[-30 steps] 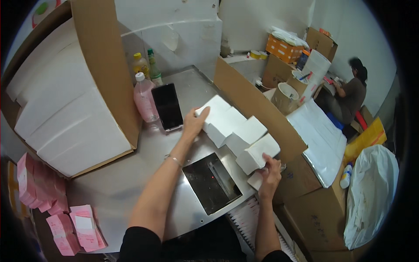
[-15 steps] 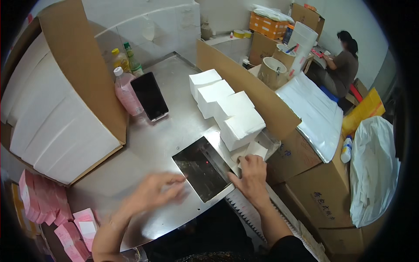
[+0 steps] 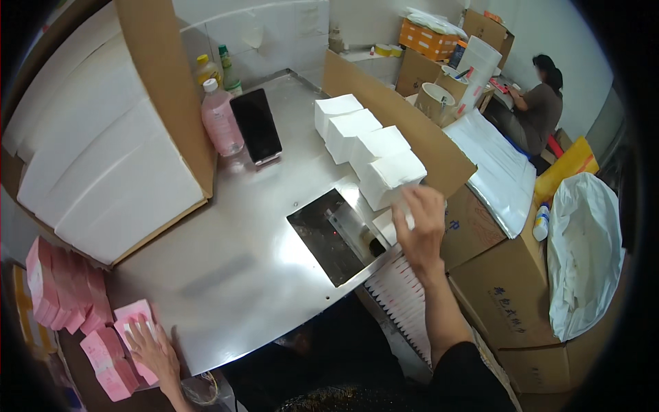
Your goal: Organizing, inserting, and packaging stacks of tissue paper packets into cardboard containers and boxes.
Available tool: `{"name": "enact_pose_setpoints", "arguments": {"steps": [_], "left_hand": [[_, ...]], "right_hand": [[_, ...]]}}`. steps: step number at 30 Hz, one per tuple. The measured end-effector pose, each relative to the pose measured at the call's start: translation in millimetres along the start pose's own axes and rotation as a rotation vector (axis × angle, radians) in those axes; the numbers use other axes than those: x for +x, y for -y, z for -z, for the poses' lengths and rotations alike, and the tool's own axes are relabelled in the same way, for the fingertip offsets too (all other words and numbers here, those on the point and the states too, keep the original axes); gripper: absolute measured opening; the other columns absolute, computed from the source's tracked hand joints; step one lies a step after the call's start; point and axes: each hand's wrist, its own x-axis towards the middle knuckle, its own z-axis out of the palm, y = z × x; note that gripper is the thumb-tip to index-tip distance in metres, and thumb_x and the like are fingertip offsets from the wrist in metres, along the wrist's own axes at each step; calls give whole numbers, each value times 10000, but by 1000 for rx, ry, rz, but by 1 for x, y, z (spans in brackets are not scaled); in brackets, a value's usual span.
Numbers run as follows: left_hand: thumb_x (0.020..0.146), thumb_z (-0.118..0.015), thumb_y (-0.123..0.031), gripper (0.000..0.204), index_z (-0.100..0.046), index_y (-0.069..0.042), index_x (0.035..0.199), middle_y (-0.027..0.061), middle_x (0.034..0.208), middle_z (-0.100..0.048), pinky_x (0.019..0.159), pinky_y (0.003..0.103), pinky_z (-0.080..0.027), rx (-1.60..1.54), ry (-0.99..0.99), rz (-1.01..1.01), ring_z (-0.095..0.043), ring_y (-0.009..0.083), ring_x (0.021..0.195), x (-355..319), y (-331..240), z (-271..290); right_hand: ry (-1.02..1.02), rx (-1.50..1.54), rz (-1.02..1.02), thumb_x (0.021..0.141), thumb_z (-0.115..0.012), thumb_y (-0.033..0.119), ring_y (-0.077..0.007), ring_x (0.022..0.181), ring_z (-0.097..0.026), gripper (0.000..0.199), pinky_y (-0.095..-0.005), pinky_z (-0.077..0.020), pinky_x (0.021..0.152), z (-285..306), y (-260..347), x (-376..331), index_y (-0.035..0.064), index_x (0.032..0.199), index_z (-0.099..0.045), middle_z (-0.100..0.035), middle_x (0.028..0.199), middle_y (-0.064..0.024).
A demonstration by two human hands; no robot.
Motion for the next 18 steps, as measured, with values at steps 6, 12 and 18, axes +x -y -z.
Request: {"name": "enact_pose_setpoints", "arguments": {"steps": [6,12,18], "left_hand": [[1032,-407,-458,545,-389,-213,1519,116,1604,-288,1100,642,-233,-86,109,100,-225,426,1462,12,-65,47],[994,-537,-328,450,-510,-180,1418,93,1495,-427,1041,568,-331,-297,103,-85,-355,374,1365,10,-50,71],[887,-684,-294,373,-589,-102,1192,120,1237,-519,997,534,-366,-471,-140,-173,-436,352,1211,25,-45,47]], "right_hand": [[130,-190,21,814,-743,242,-279,916,-543,281,-430,-395,781,-31,-18,31,35,1002,-722,-602,918,-104],[123,-146,-51,841,-697,204,-280,852,-566,156,-426,-412,741,-33,-24,40,61,813,-752,-608,768,-107],[128,-218,35,837,-694,183,-283,847,-568,152,-431,-432,729,-34,-18,36,45,814,-754,-607,775,-109]]}}
